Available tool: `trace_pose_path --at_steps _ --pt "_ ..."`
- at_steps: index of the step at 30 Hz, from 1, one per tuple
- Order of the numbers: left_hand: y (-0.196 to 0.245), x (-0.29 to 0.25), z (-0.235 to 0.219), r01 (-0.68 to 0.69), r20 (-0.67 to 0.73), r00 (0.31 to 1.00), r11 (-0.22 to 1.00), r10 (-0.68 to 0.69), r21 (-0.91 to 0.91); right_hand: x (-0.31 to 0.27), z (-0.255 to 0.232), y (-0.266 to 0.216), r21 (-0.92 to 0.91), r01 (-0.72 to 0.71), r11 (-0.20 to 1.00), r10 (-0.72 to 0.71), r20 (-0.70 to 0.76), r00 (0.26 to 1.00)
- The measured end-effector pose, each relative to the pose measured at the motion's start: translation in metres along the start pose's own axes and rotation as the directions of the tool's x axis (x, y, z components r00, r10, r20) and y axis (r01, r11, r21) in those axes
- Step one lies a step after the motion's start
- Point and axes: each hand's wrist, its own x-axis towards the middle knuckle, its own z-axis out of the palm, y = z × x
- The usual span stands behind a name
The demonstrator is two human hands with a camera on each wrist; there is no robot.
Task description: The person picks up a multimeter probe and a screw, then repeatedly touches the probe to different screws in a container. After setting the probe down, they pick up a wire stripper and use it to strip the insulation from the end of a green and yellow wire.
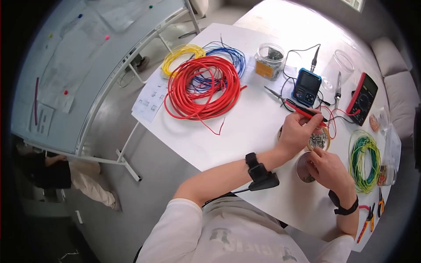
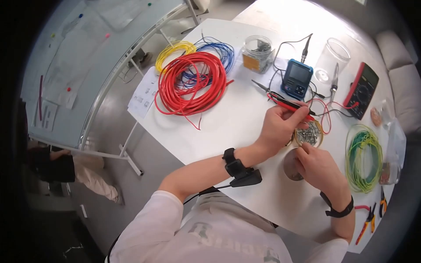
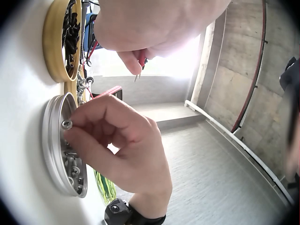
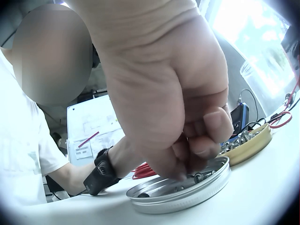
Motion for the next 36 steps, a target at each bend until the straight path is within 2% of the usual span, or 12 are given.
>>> trace_pose_path --at_steps 2,4,5,10,11,12,14,16,24,27,31,36 --pt "0.0 0.001 -0.001 -0.014 -0.003 1.0 1.0 0.014 -0.006 0.0 -0.003 0.001 0.025 -0.032 0.999 0.032 -0.003 0.999" --pt "0.001 0.001 -0.001 -0.017 0.006 1.0 1.0 0.017 -0.02 -0.003 -0.007 0.005 0.221 -0.004 0.975 0.015 -0.044 0.999" --pt "0.002 0.001 -0.001 -0.012 0.013 1.0 1.0 0.012 -0.008 -0.003 -0.01 0.006 0.218 -0.003 0.976 0.012 -0.044 0.999" --pt "0.007 -0.001 0.0 0.007 -0.018 1.0 1.0 -0.007 -0.001 -0.007 -0.026 0.013 0.488 -0.035 0.872 0.097 -0.103 0.99" --pt "0.005 0.0 0.001 -0.039 -0.03 0.999 0.999 0.039 -0.021 -0.009 -0.032 0.013 0.541 -0.107 0.834 0.17 -0.068 0.983" --pt "0.008 -0.002 0.002 -0.022 -0.03 0.999 1.0 0.021 -0.01 -0.011 -0.028 0.023 0.573 -0.063 0.817 0.155 -0.114 0.981" --pt "0.005 -0.001 0.002 -0.041 -0.035 0.999 0.999 0.041 0.015 -0.012 -0.033 0.029 0.778 -0.126 0.615 0.22 -0.016 0.975" --pt "0.006 -0.002 0.004 -0.057 -0.037 0.998 0.997 0.059 0.049 -0.011 -0.032 0.035 0.91 -0.019 0.415 0.204 -0.073 0.976" --pt "0.004 -0.004 0.007 -0.091 -0.02 0.995 0.991 0.094 0.098 -0.004 -0.021 0.061 0.924 0.056 0.377 0.48 -0.247 0.842" --pt "0.001 -0.004 0.006 -0.072 0.011 0.997 0.991 0.071 0.114 -0.001 -0.014 0.063 0.975 0.094 0.2 0.4 -0.169 0.901" --pt "0.0 -0.006 0.004 -0.003 0.058 0.998 0.986 -0.006 0.169 -0.001 -0.012 0.06 0.977 0.1 0.187 0.323 -0.157 0.933" --pt "0.0 -0.006 0.008 0.02 0.046 0.999 0.986 -0.028 0.164 0.0 -0.01 0.056 0.977 0.097 0.19 0.354 -0.16 0.922"
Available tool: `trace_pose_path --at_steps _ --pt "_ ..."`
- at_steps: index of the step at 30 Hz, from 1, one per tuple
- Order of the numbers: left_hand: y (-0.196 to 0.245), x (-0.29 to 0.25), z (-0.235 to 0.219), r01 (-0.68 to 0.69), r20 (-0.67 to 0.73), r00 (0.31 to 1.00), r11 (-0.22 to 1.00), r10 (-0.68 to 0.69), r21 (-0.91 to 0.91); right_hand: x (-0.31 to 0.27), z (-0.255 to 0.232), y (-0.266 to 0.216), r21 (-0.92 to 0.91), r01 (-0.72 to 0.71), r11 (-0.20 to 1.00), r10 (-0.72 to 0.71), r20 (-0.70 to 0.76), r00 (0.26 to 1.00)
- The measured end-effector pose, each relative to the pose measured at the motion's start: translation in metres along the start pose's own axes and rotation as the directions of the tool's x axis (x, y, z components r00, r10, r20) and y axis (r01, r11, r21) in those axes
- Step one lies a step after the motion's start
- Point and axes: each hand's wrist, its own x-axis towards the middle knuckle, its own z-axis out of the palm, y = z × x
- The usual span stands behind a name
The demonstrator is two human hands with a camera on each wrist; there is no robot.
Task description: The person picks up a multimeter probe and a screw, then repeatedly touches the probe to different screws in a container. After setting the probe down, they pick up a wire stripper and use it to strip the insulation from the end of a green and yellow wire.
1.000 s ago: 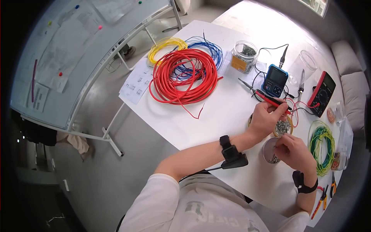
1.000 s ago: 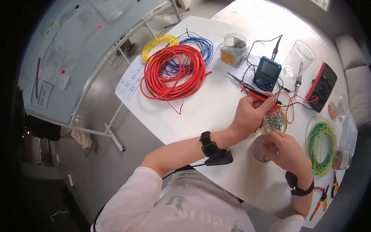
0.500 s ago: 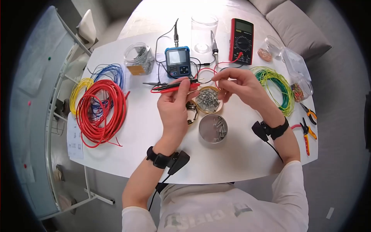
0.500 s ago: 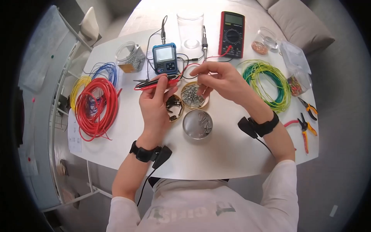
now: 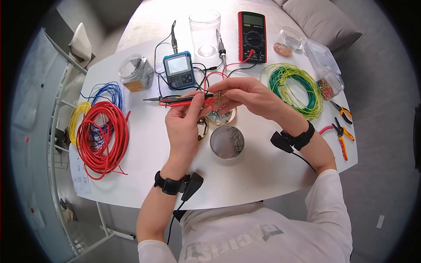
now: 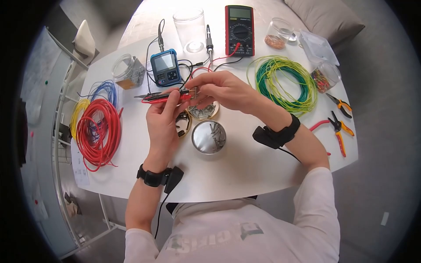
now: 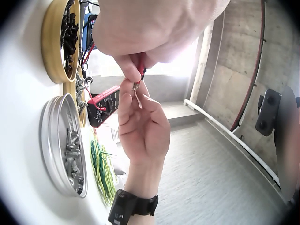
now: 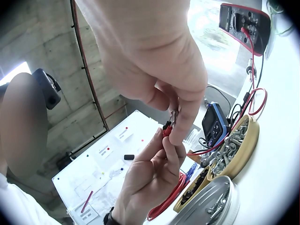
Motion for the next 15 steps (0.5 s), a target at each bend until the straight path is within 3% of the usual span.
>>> trace_pose_path --at_steps 7,15 --pt "-0.0014 0.0006 -0.0033 0.011 0.028 1.0 0.999 -0.012 0.04 0.0001 -0.0003 0.0009 -0.171 0.096 0.981 -0.086 0.062 0.994" --pt "-0.0002 0.0 -0.0023 0.005 0.033 0.999 0.999 -0.007 0.052 -0.0008 -0.0017 -0.0004 -0.219 0.111 0.969 -0.096 0.08 0.992"
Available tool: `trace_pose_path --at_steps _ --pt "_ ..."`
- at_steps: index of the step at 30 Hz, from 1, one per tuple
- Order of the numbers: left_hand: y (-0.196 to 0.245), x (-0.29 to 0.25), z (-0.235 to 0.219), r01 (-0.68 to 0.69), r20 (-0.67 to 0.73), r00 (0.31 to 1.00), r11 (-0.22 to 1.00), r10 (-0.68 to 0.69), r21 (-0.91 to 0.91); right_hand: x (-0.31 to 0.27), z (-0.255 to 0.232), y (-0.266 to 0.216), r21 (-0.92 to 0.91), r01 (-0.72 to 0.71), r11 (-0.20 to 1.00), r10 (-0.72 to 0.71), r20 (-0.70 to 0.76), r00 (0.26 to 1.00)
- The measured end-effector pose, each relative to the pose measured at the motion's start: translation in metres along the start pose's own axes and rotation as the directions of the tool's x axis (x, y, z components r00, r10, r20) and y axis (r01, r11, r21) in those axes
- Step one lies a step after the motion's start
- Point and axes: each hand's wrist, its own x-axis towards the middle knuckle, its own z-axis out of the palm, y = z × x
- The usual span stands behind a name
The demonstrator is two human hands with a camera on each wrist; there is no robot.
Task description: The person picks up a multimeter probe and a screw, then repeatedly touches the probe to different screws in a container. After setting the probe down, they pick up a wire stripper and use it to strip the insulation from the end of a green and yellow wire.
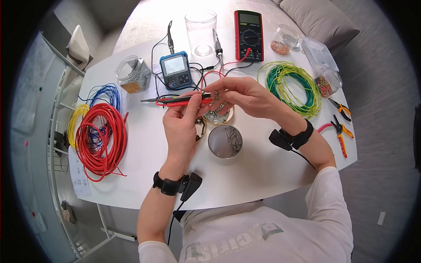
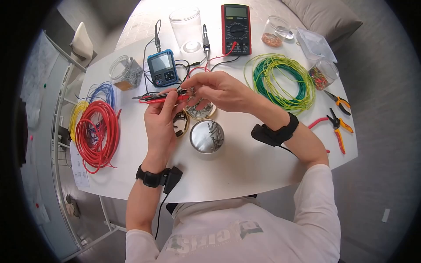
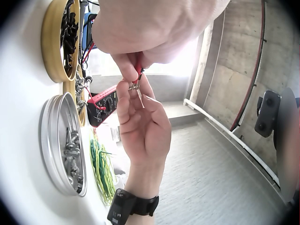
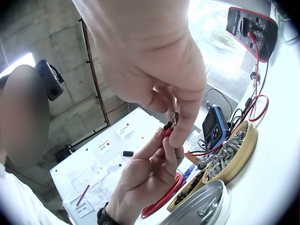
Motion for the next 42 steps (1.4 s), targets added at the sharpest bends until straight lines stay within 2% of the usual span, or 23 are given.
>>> trace_pose_path --at_steps 5,8,10,11,13,14,16,17,19,20,23,30,32,42 --pt "-0.001 0.0 -0.001 0.001 0.0 1.0 1.0 -0.001 -0.01 -0.001 0.0 -0.003 -0.003 0.007 1.0 -0.007 -0.006 1.0" --pt "-0.003 0.002 -0.002 -0.02 -0.06 0.998 0.998 0.017 -0.051 -0.002 -0.001 -0.006 0.009 -0.024 1.0 0.025 -0.046 0.999" --pt "-0.001 0.003 -0.002 -0.062 -0.111 0.992 0.996 0.055 -0.057 -0.003 -0.005 -0.004 -0.22 -0.005 0.976 -0.011 -0.071 0.997" --pt "0.0 0.003 -0.001 -0.059 -0.111 0.992 0.997 0.052 -0.058 -0.005 -0.004 -0.004 -0.219 -0.008 0.976 -0.008 -0.072 0.997" --pt "0.001 0.003 -0.001 -0.09 -0.124 0.989 0.994 0.082 -0.062 -0.008 -0.002 -0.01 -0.62 -0.029 0.784 -0.065 -0.129 0.99" --pt "0.0 0.004 -0.003 -0.093 -0.127 0.988 0.994 0.086 -0.052 -0.009 -0.002 -0.009 -0.62 -0.031 0.784 -0.063 -0.129 0.99" --pt "0.0 0.004 -0.002 -0.092 -0.123 0.989 0.994 0.085 -0.056 -0.011 -0.002 -0.006 -0.731 0.129 0.67 -0.083 0.099 0.992" --pt "0.0 0.003 -0.002 -0.094 -0.119 0.989 0.994 0.086 -0.058 -0.012 -0.001 -0.006 -0.732 0.128 0.669 -0.081 0.1 0.992" --pt "0.0 0.003 -0.001 -0.09 -0.125 0.989 0.994 0.082 -0.057 -0.018 0.006 -0.006 -0.72 0.264 0.642 0.027 0.365 0.931" --pt "0.0 0.003 -0.001 -0.088 -0.129 0.988 0.995 0.08 -0.054 -0.019 0.008 -0.005 -0.72 0.263 0.642 0.028 0.365 0.93" --pt "0.0 0.003 -0.001 -0.081 -0.126 0.989 0.995 0.073 -0.063 -0.02 0.015 -0.003 -0.806 0.241 0.54 0.174 0.388 0.905" --pt "0.0 0.003 -0.002 -0.081 -0.114 0.991 0.994 0.072 -0.077 -0.021 0.021 -0.001 -0.825 0.272 0.496 0.155 0.392 0.907" --pt "0.0 0.003 -0.002 -0.078 -0.116 0.991 0.994 0.069 -0.074 -0.023 0.023 -0.003 -0.852 0.281 0.441 0.143 0.376 0.916" --pt "0.001 0.003 -0.001 -0.079 -0.113 0.991 0.994 0.07 -0.073 -0.022 0.03 -0.003 -0.848 0.285 0.448 0.169 0.393 0.904"
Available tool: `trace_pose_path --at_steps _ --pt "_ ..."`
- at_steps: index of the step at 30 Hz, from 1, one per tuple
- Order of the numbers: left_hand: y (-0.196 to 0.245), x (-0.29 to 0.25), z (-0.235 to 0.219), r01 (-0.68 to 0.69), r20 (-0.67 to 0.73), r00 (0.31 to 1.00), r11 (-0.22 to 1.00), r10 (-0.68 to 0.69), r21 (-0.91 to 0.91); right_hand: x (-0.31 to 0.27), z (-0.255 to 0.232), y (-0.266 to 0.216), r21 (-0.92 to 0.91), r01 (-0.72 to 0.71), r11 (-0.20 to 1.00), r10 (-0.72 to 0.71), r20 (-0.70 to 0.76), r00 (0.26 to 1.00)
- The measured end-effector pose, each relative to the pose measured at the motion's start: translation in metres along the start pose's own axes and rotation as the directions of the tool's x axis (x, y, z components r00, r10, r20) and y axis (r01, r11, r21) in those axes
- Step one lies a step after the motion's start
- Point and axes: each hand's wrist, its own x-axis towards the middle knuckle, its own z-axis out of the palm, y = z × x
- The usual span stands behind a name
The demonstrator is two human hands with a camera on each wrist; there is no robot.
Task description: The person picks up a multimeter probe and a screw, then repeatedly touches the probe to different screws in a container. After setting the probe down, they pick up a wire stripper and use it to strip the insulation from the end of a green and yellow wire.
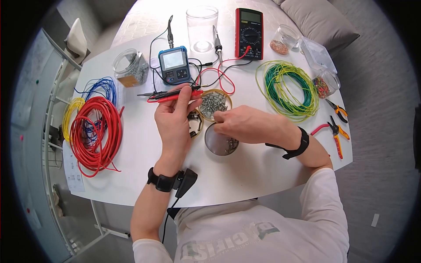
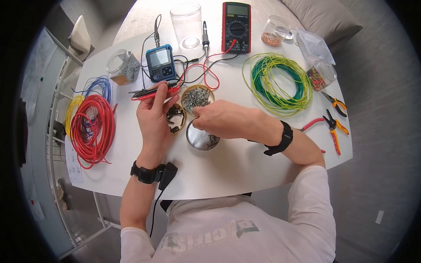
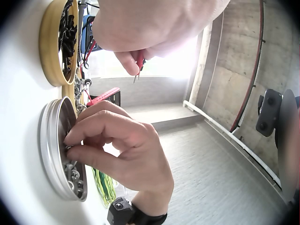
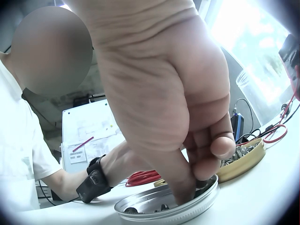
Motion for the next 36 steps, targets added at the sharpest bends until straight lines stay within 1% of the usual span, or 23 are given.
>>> trace_pose_path --at_steps 3,5,6,7,8,9,11,12,13,15,16,17,18,19,20,22,26,30,34,36 --pt "0.0 0.0 0.0 0.002 -0.003 1.0 1.0 -0.002 0.002 0.002 0.003 0.001 0.007 0.005 1.0 -0.005 -0.024 1.0" --pt "0.001 0.0 0.0 0.006 -0.017 1.0 1.0 -0.006 0.0 0.004 0.005 0.005 0.135 0.162 0.977 -0.136 -0.182 0.974" --pt "0.002 0.0 0.0 0.005 -0.017 1.0 1.0 -0.005 0.0 0.003 -0.001 0.005 0.134 0.162 0.978 -0.136 -0.182 0.974" --pt "0.002 0.0 0.0 -0.007 -0.019 1.0 1.0 0.007 -0.01 0.002 -0.01 0.004 0.297 0.123 0.947 -0.069 -0.185 0.98" --pt "0.003 0.0 0.001 -0.021 -0.02 1.0 1.0 0.021 -0.02 0.002 -0.017 0.005 0.451 0.084 0.889 -0.003 -0.177 0.984" --pt "0.003 0.0 0.0 -0.022 -0.02 1.0 1.0 0.022 -0.021 0.002 -0.019 0.01 0.45 0.084 0.889 -0.003 -0.178 0.984" --pt "0.003 0.0 0.0 -0.033 -0.024 0.999 0.999 0.033 -0.026 0.002 -0.02 0.022 0.642 0.036 0.766 0.172 -0.258 0.951" --pt "0.003 0.001 -0.001 -0.033 -0.02 0.999 0.999 0.033 -0.024 0.006 -0.017 0.029 0.803 -0.054 0.594 0.304 -0.162 0.939" --pt "0.002 0.001 -0.001 -0.039 -0.017 0.999 0.999 0.039 -0.023 0.008 -0.014 0.037 0.803 -0.052 0.593 0.308 -0.166 0.937" --pt "0.002 0.0 -0.001 -0.043 -0.008 0.999 0.999 0.043 -0.022 0.011 -0.012 0.047 0.938 0.045 0.344 0.403 -0.191 0.895" --pt "0.002 0.0 0.0 -0.025 0.008 1.0 1.0 0.025 -0.009 0.01 -0.014 0.046 0.966 0.042 0.257 0.448 -0.157 0.88" --pt "0.002 -0.001 0.0 -0.007 0.024 1.0 1.0 0.007 0.005 0.01 -0.014 0.047 0.966 0.045 0.256 0.453 -0.161 0.877" --pt "0.0 0.0 0.0 -0.005 0.032 0.999 1.0 0.005 0.007 0.01 -0.011 0.048 0.981 0.076 0.177 0.444 -0.148 0.884" --pt "-0.002 0.0 -0.001 0.028 0.058 0.998 0.999 -0.029 0.018 0.011 -0.009 0.049 0.99 0.107 0.096 0.433 -0.138 0.891" --pt "-0.003 0.0 -0.001 0.061 0.084 0.994 0.998 -0.063 0.031 0.011 -0.008 0.05 0.989 0.112 0.093 0.438 -0.142 0.888" --pt "-0.003 -0.001 0.0 0.082 0.09 0.992 0.996 -0.086 0.047 0.012 -0.007 0.052 0.993 0.115 0.017 0.409 -0.112 0.905" --pt "-0.001 -0.002 0.002 0.102 0.101 0.989 0.992 -0.109 0.068 0.012 -0.012 0.046 0.994 0.101 0.035 0.403 -0.107 0.909" --pt "-0.004 -0.001 -0.001 0.104 0.106 0.988 0.992 -0.112 0.072 0.011 -0.012 0.044 0.99 0.122 0.074 0.406 -0.142 0.903" --pt "-0.003 0.0 -0.001 0.11 0.072 0.99 0.989 -0.118 0.099 0.01 -0.015 0.039 0.982 0.145 0.124 0.41 -0.183 0.894" --pt "-0.003 -0.001 -0.001 0.11 0.067 0.991 0.988 -0.117 0.106 0.009 -0.016 0.038 0.982 0.147 0.122 0.411 -0.184 0.893"
